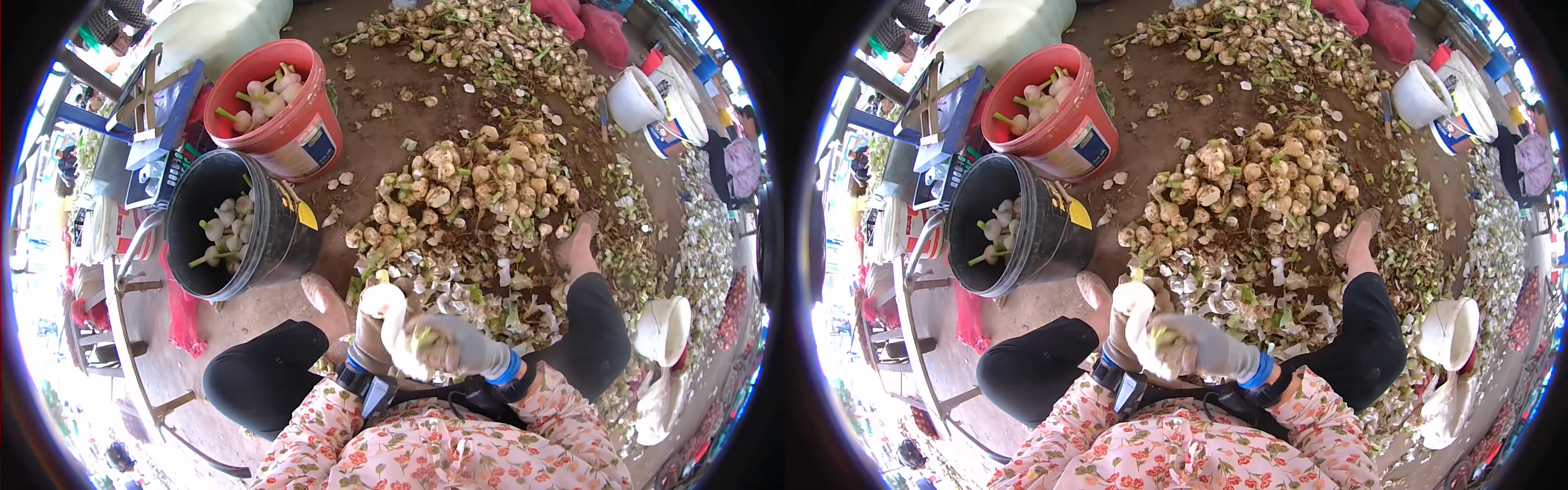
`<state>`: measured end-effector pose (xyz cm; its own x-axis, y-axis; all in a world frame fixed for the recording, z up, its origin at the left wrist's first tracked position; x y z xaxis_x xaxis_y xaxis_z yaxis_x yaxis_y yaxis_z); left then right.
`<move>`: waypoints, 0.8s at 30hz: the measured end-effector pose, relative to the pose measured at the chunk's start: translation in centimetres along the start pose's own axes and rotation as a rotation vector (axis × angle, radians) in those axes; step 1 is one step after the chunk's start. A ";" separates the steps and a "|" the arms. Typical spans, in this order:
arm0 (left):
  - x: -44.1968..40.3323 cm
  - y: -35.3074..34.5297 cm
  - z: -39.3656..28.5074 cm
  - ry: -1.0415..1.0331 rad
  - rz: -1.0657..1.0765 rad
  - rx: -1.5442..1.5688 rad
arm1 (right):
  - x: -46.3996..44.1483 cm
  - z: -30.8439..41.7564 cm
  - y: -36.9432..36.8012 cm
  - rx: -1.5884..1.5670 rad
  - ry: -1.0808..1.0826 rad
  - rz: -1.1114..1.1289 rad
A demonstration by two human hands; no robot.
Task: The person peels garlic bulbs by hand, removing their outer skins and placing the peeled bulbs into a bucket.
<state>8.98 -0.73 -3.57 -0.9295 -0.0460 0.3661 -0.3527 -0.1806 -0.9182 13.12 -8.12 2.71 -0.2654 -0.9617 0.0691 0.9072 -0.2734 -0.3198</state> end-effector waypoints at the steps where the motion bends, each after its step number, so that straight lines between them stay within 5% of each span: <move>1: 0.3 0.6 -0.3 -0.031 -0.148 0.068 | 0.2 0.1 -1.2 -0.060 -0.041 0.077; 2: 0.0 0.8 -1.3 -0.104 -0.132 -0.002 | 0.5 0.3 -2.4 -0.115 -0.086 0.152; 3: -0.3 1.0 -2.2 -0.178 -0.116 -0.072 | 0.2 3.1 -3.3 0.053 0.173 0.209; 4: -0.4 1.4 -3.1 -0.237 -0.148 -0.138 | 0.1 3.1 -3.0 0.037 0.176 0.169; 5: -0.2 2.1 -3.7 -0.202 -0.220 -0.069 | -0.1 2.6 -2.0 -0.012 0.103 0.118; 7: 0.4 2.3 -5.9 -0.406 -0.406 -0.341 | 0.0 1.5 0.9 -0.111 -0.044 0.014; 9: 1.9 2.6 -8.9 -0.629 -0.668 -0.274 | 0.4 -0.8 3.6 -0.286 -0.099 -0.068; 11: 3.1 1.8 -13.7 -0.743 -0.632 -0.346 | 1.8 -5.3 6.9 -0.215 -0.351 -0.263; 13: 4.9 -2.0 -17.6 -0.855 -0.434 -0.329 | -0.2 -5.0 6.8 0.596 0.189 -0.013; 14: 5.7 -5.9 -17.7 -0.907 -0.352 -0.261 | 0.1 -9.7 6.8 0.736 -0.407 0.174; 16: 6.4 -9.6 -18.5 -0.897 -0.023 -0.252 | 1.5 -13.9 7.0 1.173 -0.629 0.296; 17: 5.0 -7.9 -19.0 -0.912 -0.189 -0.423 | 2.2 -15.5 7.6 1.393 -0.736 0.360; 19: 1.1 -3.6 -20.0 -0.924 -0.524 -0.762 | 1.4 -17.1 8.2 1.322 -0.749 0.299; 21: -2.9 1.0 -21.2 -0.833 -0.947 -1.639 | 0.3 -17.2 9.1 1.245 -0.725 0.177; 24: -8.0 11.5 -22.8 -0.630 -1.086 -2.290 | -1.3 -13.7 10.4 1.127 -0.666 -0.054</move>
Point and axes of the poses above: each hand's wrist, its own x-axis away from the middle knuckle, its own y-axis out of the back of the hand, z = x × y, the point moved 7 cm from there along -x, towards the middle knuckle, and after that the axes turned 11 degrees about -z, right-handed, at the moved point
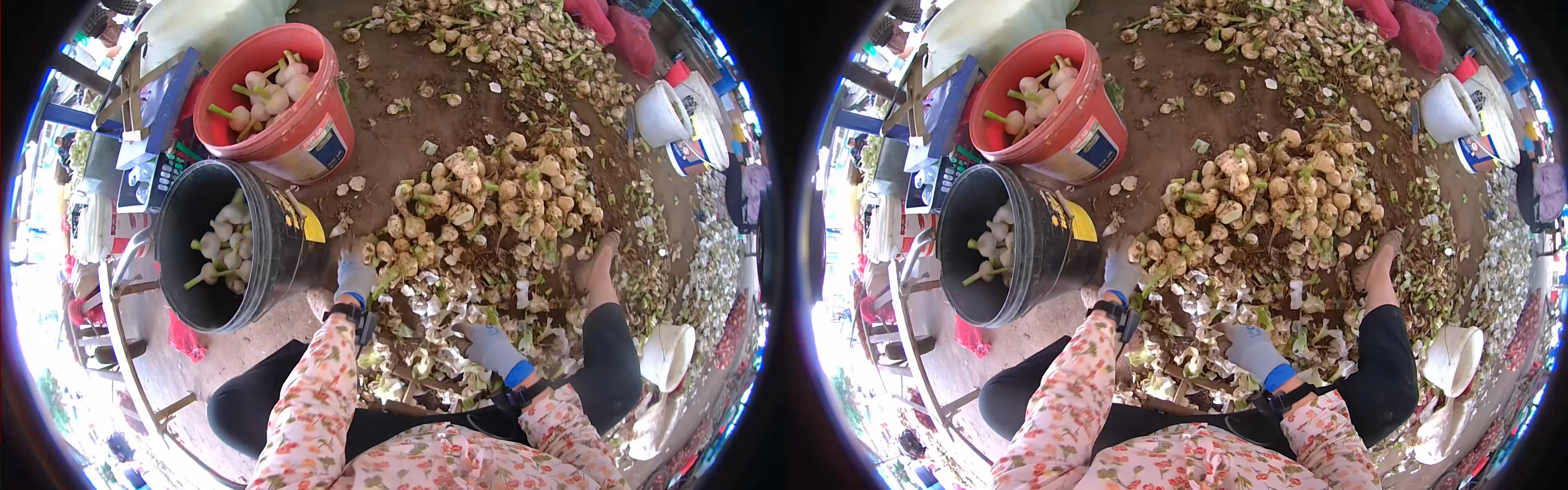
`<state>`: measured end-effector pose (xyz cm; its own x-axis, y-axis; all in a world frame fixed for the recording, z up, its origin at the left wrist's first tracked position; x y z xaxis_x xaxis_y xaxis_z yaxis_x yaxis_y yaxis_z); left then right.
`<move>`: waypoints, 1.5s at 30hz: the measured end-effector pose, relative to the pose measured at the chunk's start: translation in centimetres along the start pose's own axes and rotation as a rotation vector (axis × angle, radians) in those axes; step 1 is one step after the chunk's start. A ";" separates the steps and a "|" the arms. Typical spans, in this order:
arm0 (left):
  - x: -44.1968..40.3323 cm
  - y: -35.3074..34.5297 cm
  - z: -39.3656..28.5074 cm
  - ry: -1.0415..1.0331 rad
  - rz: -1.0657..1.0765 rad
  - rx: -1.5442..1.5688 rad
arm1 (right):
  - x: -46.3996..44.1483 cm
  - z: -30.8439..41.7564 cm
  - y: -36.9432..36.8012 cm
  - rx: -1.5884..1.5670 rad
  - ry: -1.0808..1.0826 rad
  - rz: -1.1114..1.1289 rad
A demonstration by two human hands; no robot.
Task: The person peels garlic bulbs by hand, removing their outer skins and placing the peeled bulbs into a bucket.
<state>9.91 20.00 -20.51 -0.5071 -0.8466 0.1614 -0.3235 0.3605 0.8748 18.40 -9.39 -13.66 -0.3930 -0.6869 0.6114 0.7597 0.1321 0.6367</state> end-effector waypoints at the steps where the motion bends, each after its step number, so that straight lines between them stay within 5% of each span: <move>1: -0.3 -1.1 0.0 0.017 0.069 -0.083 | -0.1 0.0 0.2 0.009 0.003 -0.003; 5: -1.7 -2.9 0.8 0.098 0.220 0.110 | 0.1 0.4 0.8 -0.076 0.028 -0.025; 6: -2.8 -6.3 4.7 -0.011 -0.006 -0.008 | 0.0 0.6 0.6 -0.132 0.047 -0.045; 9: 0.2 -4.5 4.2 0.634 0.226 0.956 | -1.1 0.4 0.7 -0.361 0.088 -0.193; 14: 1.7 -6.0 3.5 0.167 0.167 0.650 | -2.1 1.6 2.1 -0.869 -0.030 -0.198; 18: 1.3 -4.4 -0.5 0.113 0.050 0.501 | -0.3 1.2 2.8 -0.684 0.102 -0.324; 21: 1.0 -3.8 -1.9 0.109 0.113 0.333 | 0.1 -0.1 1.6 -0.789 -0.026 -0.205; 25: 1.6 -2.9 -2.1 0.045 0.005 0.627 | -0.3 0.4 3.0 -0.978 -0.026 -0.232; 28: 5.8 0.4 -6.9 0.118 0.076 0.958 | -1.4 0.7 3.7 -1.419 -0.141 -0.216; 31: 9.7 1.3 -10.7 0.073 0.202 1.039 | -2.7 2.1 5.1 -1.412 0.014 -0.271; 32: 11.0 1.5 -11.5 -0.001 0.181 0.996 | -3.5 1.7 5.1 -1.164 0.122 -0.454; 36: 13.6 3.1 -14.1 -0.184 0.082 0.872 | -0.3 3.2 7.5 -1.081 0.048 -0.458; 43: 15.1 5.9 -15.4 -0.060 0.193 0.941 | 1.3 3.3 8.0 -1.114 0.202 -0.394; 45: 15.6 5.9 -14.8 0.084 0.370 1.026 | 1.9 3.7 8.2 -1.170 0.211 -0.324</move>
Point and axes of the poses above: each hand's wrist, its own x-axis away from the middle knuckle, its own y-axis out of the back of the hand, z = x × y, the point moved 7 cm from there along -x, towards the middle knuckle, and after that the axes turned 11 degrees about -z, right-handed, at the moved point
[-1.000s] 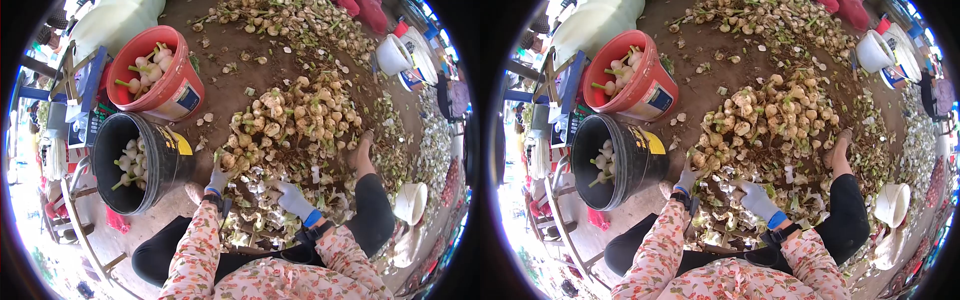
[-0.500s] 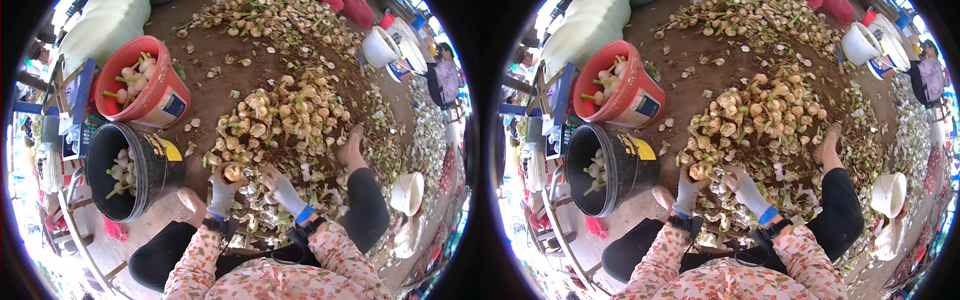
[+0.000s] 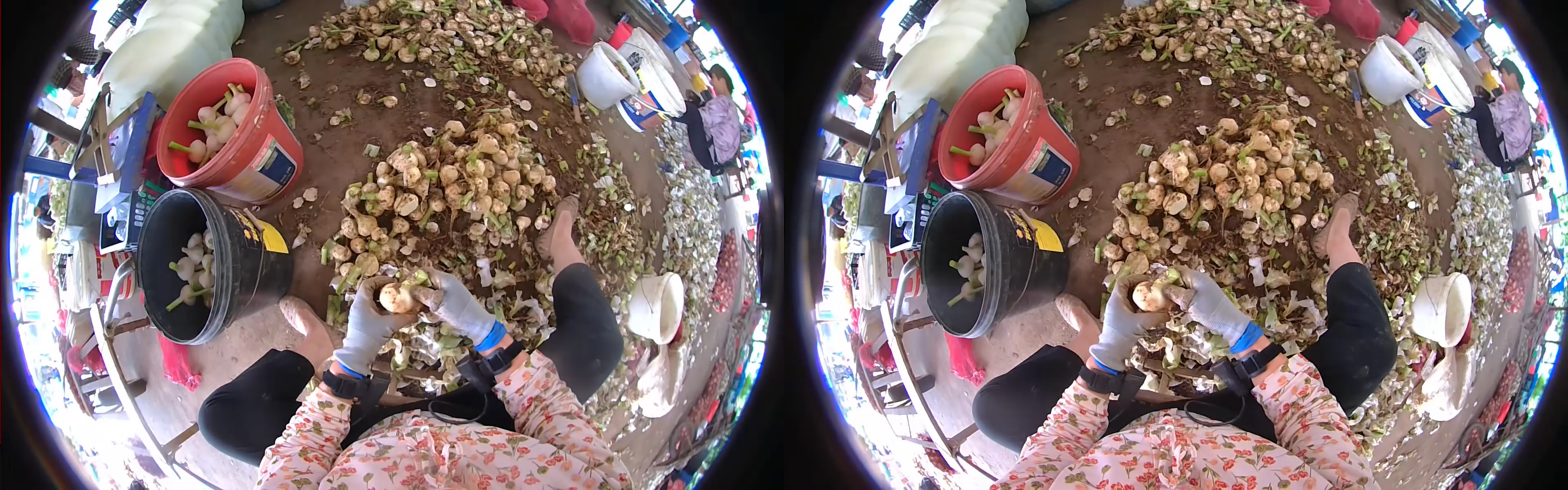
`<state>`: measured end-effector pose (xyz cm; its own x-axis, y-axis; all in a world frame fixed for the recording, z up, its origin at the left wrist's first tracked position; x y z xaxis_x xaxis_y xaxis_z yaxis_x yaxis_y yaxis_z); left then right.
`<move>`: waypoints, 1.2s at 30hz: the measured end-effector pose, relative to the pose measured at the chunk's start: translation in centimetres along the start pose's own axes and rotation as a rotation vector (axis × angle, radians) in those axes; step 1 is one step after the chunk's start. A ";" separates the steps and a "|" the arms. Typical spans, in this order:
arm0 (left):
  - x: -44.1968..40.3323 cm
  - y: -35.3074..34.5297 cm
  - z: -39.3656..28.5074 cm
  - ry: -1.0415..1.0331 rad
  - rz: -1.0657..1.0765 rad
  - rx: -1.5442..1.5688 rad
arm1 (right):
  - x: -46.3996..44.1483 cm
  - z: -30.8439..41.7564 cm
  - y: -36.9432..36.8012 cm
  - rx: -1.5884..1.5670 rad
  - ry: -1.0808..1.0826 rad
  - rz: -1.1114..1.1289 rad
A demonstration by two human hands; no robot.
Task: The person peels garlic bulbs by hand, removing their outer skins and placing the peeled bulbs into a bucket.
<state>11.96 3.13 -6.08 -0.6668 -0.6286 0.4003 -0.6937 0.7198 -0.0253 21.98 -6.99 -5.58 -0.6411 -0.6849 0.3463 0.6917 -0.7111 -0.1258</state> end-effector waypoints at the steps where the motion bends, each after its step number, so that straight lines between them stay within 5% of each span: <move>1: 0.2 0.1 0.6 0.149 0.072 0.147 | 0.4 0.5 0.0 -0.036 -0.055 0.032; 3: 1.2 -0.4 1.0 0.333 0.187 0.391 | 0.7 0.4 0.1 0.020 -0.068 0.097; 7: 2.4 -1.5 1.6 0.480 0.477 0.803 | 1.1 2.3 0.0 0.145 0.356 -0.022; 9: 2.6 -1.1 2.0 0.527 0.418 0.856 | 1.8 3.2 0.0 0.176 0.413 -0.086; 10: 2.9 -1.2 1.1 0.551 0.389 0.882 | 1.7 2.6 0.1 0.167 0.354 -0.106; 14: 2.0 1.0 2.3 0.194 0.006 0.167 | 1.8 1.0 0.3 0.075 0.084 -0.128; 18: 2.6 1.0 0.5 0.207 0.031 0.518 | 2.0 0.5 0.7 -0.197 -0.170 -0.024; 22: 2.2 0.8 -0.7 -0.062 0.062 0.363 | 3.3 1.5 -1.3 0.107 -0.009 0.086; 23: 1.7 1.1 0.0 -0.064 0.056 0.343 | 3.6 1.0 -2.3 -0.027 0.001 0.167; 26: 1.5 0.7 0.8 0.108 0.056 0.383 | 4.4 1.4 -2.7 0.189 -0.053 0.220; 27: 2.5 0.4 1.3 0.320 0.088 0.589 | 4.9 2.5 -1.7 -0.095 -0.260 0.032; 30: 2.2 0.3 1.0 0.373 0.104 0.881 | 4.8 1.1 -1.1 -0.443 -0.153 0.107; 32: 1.0 1.5 1.1 -0.046 0.313 0.348 | 4.8 0.4 -0.4 -0.265 0.036 0.131; 34: 1.2 1.8 0.5 -0.103 0.346 0.375 | 5.1 1.3 -0.5 0.020 0.172 0.149; 35: 1.3 2.0 0.9 0.044 0.280 0.677 | 5.5 0.5 -1.3 -0.351 -0.123 0.261; 36: 1.6 2.0 0.7 0.193 0.209 0.977 | 6.1 1.7 -2.0 -0.245 -0.106 0.311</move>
Point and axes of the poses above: each hand's wrist, its own x-axis away from the middle knuckle, its own y-axis out of the back of the hand, z = x × y, the point moved 7 cm from there along -x, towards the middle knuckle, and after that the axes turned 11 degrees about -z, right-handed, at the moved point
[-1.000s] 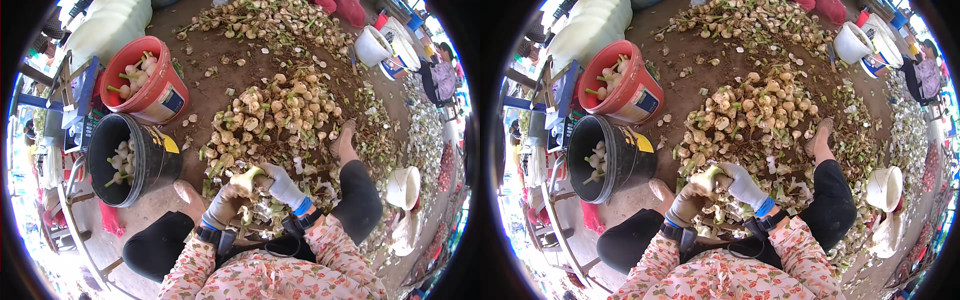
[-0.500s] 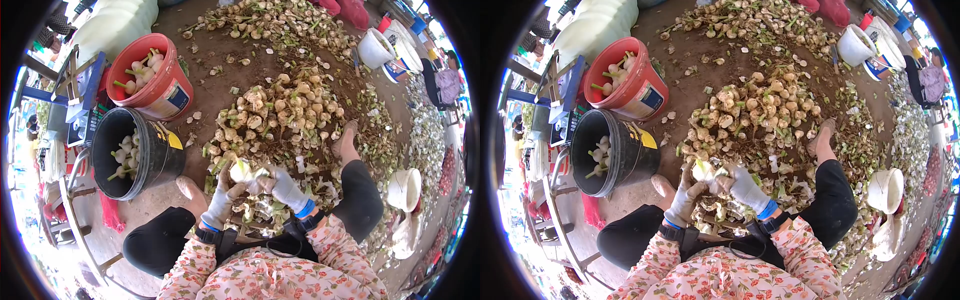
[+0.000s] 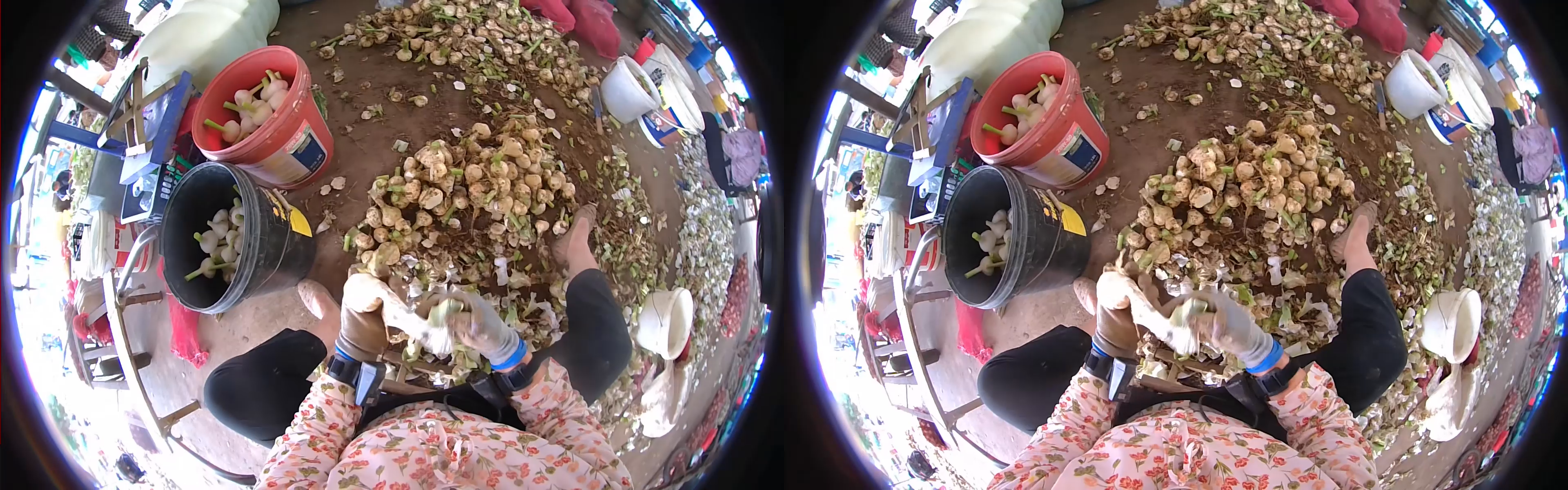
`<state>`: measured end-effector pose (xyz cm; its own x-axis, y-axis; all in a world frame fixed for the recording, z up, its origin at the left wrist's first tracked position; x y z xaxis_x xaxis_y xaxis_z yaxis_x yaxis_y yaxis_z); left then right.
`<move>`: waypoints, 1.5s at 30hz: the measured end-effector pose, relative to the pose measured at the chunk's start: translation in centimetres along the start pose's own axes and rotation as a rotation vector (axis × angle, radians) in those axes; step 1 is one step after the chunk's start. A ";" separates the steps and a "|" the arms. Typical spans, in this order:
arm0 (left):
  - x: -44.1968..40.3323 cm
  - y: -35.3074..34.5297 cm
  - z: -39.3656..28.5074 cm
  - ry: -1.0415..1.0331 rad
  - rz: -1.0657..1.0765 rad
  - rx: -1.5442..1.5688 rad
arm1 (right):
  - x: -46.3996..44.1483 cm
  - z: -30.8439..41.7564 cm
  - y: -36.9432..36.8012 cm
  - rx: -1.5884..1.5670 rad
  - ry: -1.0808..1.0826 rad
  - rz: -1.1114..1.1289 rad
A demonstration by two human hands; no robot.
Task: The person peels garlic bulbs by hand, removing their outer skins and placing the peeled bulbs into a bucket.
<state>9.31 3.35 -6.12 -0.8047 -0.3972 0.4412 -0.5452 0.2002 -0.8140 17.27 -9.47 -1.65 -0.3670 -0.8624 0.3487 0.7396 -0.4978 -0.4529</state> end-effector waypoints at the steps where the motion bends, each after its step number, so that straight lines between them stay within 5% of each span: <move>1: 0.6 -1.5 -0.1 0.122 -0.103 0.140 | 0.5 1.0 -1.2 0.110 -0.005 0.044; 2: 0.2 0.7 -0.3 0.074 -0.255 -0.003 | 1.0 2.0 -2.0 0.080 0.019 0.087; 7: -0.9 3.6 -0.1 0.046 -0.266 0.025 | 2.7 8.8 -3.6 -0.383 0.298 0.109; 12: -1.1 3.9 -0.7 -0.018 -0.395 -0.036 | -0.7 -0.1 3.2 1.666 -0.083 -0.017; 17: -0.5 4.1 1.3 0.207 -0.332 0.090 | -2.4 -0.1 2.2 0.750 0.103 -0.265; 21: -0.9 1.3 1.1 0.183 -0.189 0.175 | -2.7 -0.3 0.8 0.317 -0.146 -0.164; 23: -0.6 1.4 1.0 0.204 -0.200 0.147 | -2.9 -1.3 0.9 -0.054 -0.046 -0.120; 25: -0.4 1.4 1.0 0.264 -0.160 0.094 | -3.2 -1.9 0.5 0.005 0.209 -0.056; 28: -0.2 1.3 0.9 0.136 -0.322 0.060 | -3.8 -2.4 -0.4 0.180 0.134 -0.111; 33: 0.5 -2.0 -0.6 -0.149 -0.144 -0.586 | -3.6 -1.2 -1.9 0.375 0.050 -0.132; 36: 0.4 -0.8 -0.3 -0.082 -0.339 -0.212 | -2.9 -0.5 -2.6 0.166 -0.047 -0.074; 39: 0.4 -0.3 -0.7 0.011 -0.267 -0.121 | -2.6 -1.3 -0.7 -0.040 0.009 -0.264; 45: 0.3 1.2 0.7 0.018 -0.403 -0.032 | -2.7 0.8 -1.0 0.268 0.061 -0.263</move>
<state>8.53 2.87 -7.20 -0.5290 -0.4336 0.7295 -0.8246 0.0595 -0.5626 17.93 -6.61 -1.50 -0.5911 -0.7159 0.3716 0.7337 -0.6686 -0.1209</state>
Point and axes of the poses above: each hand's wrist, its own x-axis away from the middle knuckle, its own y-axis out of the back of the hand, z = x × y, the point moved 7 cm from there along -x, towards the middle knuckle, and after that the axes turned 11 degrees about -z, right-handed, at the moved point
